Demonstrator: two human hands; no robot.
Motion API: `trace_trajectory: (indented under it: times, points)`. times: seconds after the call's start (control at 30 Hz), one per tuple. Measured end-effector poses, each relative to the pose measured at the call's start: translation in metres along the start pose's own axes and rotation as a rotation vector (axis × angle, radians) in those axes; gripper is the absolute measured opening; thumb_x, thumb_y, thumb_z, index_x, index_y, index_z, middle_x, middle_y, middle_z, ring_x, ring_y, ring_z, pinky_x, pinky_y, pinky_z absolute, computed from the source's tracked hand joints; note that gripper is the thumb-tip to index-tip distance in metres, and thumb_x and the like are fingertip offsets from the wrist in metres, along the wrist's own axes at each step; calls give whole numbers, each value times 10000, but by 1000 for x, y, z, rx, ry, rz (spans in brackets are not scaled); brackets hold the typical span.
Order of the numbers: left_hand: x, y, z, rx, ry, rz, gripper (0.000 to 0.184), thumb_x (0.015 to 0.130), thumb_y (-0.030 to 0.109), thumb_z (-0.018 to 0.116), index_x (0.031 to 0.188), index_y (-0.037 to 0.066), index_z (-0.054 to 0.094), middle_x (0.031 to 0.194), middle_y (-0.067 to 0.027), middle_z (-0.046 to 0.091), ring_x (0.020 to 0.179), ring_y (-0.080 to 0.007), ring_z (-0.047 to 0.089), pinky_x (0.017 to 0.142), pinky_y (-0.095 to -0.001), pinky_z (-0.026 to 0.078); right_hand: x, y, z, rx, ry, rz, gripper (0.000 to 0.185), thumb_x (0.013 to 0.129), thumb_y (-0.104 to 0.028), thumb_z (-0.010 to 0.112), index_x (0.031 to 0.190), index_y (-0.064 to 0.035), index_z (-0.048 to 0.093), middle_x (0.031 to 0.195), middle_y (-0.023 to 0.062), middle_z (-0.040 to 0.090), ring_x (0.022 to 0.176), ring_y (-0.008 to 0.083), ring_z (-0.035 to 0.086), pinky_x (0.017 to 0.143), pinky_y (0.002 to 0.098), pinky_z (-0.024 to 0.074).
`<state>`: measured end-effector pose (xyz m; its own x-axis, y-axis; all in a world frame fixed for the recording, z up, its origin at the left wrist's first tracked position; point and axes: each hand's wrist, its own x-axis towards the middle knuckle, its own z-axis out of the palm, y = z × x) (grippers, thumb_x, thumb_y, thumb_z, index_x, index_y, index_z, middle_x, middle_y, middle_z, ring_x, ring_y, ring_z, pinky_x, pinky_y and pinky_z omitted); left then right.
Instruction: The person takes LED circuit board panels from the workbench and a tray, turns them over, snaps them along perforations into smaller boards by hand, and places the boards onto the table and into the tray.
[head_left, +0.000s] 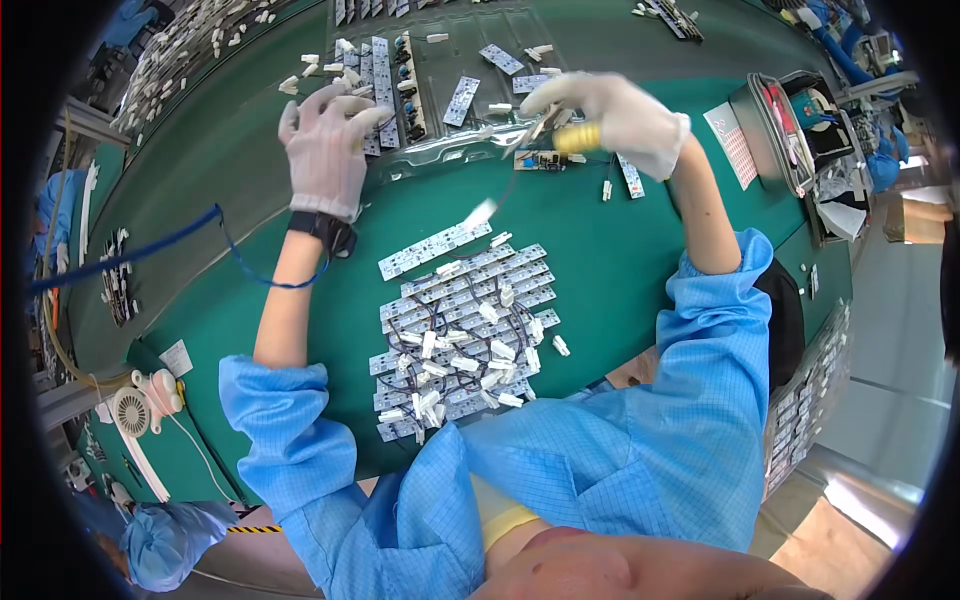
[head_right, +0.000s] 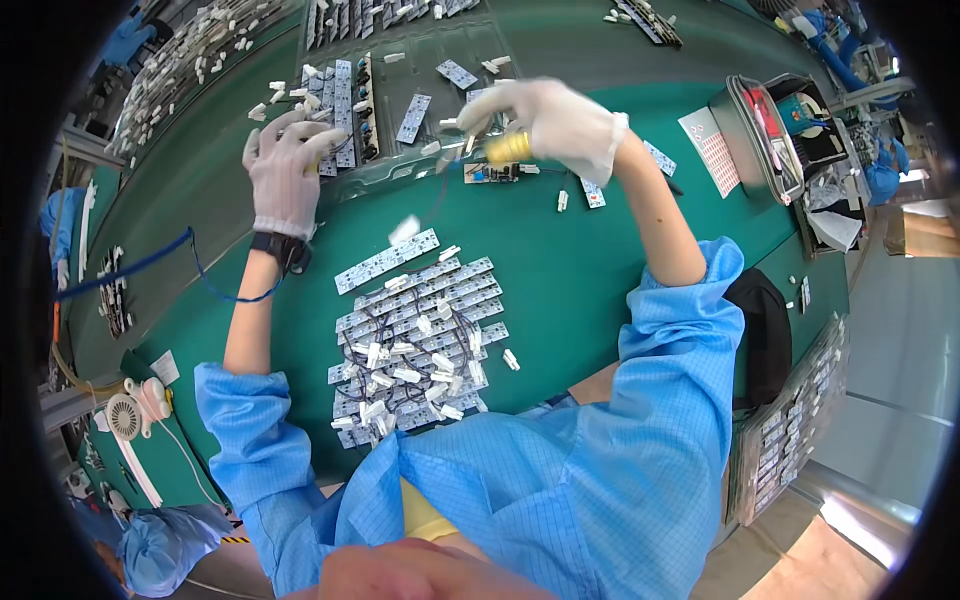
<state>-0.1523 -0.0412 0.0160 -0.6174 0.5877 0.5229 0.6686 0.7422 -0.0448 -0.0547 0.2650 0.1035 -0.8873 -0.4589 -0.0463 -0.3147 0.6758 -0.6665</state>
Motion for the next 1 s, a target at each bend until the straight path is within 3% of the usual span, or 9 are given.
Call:
trace_trajectory:
  times: [0.13, 0.23, 0.33, 0.5, 0.73, 0.8, 0.87, 0.9, 1.0]
  points:
    - [13, 14, -18, 78, 107, -17, 564, 755, -2, 564, 1234, 296, 549, 1200, 52, 555, 1213, -178, 458, 1039, -454, 285, 34, 44, 0, -201, 284, -168, 608, 737, -267, 722, 1275, -102, 493, 1203, 184, 546, 1019, 323, 563, 885, 382, 471]
    - [32, 18, -7, 55, -33, 558, 430, 810, 0, 491, 1195, 177, 564, 1192, 34, 563, 1180, -167, 495, 980, -352, 387, 95, 56, 25, -546, 319, 55, 627, 733, -338, 736, 1281, -151, 496, 1229, 194, 488, 1048, 349, 556, 909, 399, 464]
    - [35, 17, 3, 64, -427, 399, 310, 823, 40, 476, 1079, 171, 593, 1150, 13, 580, 1080, -153, 556, 886, -334, 442, 115, 59, 46, -640, 94, 153, 545, 712, -238, 736, 1217, -147, 551, 1219, 164, 500, 1004, 310, 585, 859, 365, 485]
    - [40, 11, 7, 187, -225, 541, 73, 824, 153, 522, 865, 166, 581, 858, -13, 534, 836, -162, 567, 749, -316, 449, 96, 47, 10, -348, 44, 27, 315, 665, -90, 725, 961, -69, 618, 865, 73, 662, 811, 213, 640, 725, 332, 508]
    - [60, -2, 5, 89, 81, 736, 87, 783, 92, 544, 853, 126, 581, 938, -22, 581, 915, -200, 576, 792, -353, 466, 14, -4, -26, -117, -132, 0, 428, 645, 6, 715, 1050, -99, 629, 931, 79, 650, 883, 251, 623, 800, 340, 503]
    - [56, -2, 5, 26, -460, 410, 172, 767, 32, 531, 906, 117, 584, 1016, -51, 599, 993, -232, 569, 854, -355, 469, 24, 17, -22, 36, -2, 101, 523, 621, 22, 722, 1113, -119, 611, 1000, 88, 644, 942, 272, 611, 843, 346, 498]
    - [48, 0, -4, -37, -510, 347, 325, 735, -60, 501, 1007, 94, 586, 1130, -61, 597, 1147, -261, 514, 954, -347, 435, 45, 41, 2, -506, 264, -9, 561, 661, -56, 725, 1193, -102, 553, 1056, 128, 637, 895, 307, 633, 875, 373, 488]
    - [42, -1, -1, -53, -394, 380, 343, 741, -43, 502, 1036, 109, 588, 1118, -69, 595, 1101, -255, 534, 919, -341, 452, 51, 45, 6, -557, -15, 116, 699, 633, 3, 704, 1277, -133, 470, 1201, 144, 539, 1108, 309, 525, 910, 356, 475]
    - [35, -7, 3, -92, -258, 409, 387, 740, -35, 506, 1080, 126, 598, 1120, -60, 590, 1058, -249, 547, 880, -342, 472, 49, 68, 20, -460, -73, 119, 415, 663, 3, 649, 1059, -105, 585, 995, 85, 606, 957, 307, 560, 818, 366, 470]
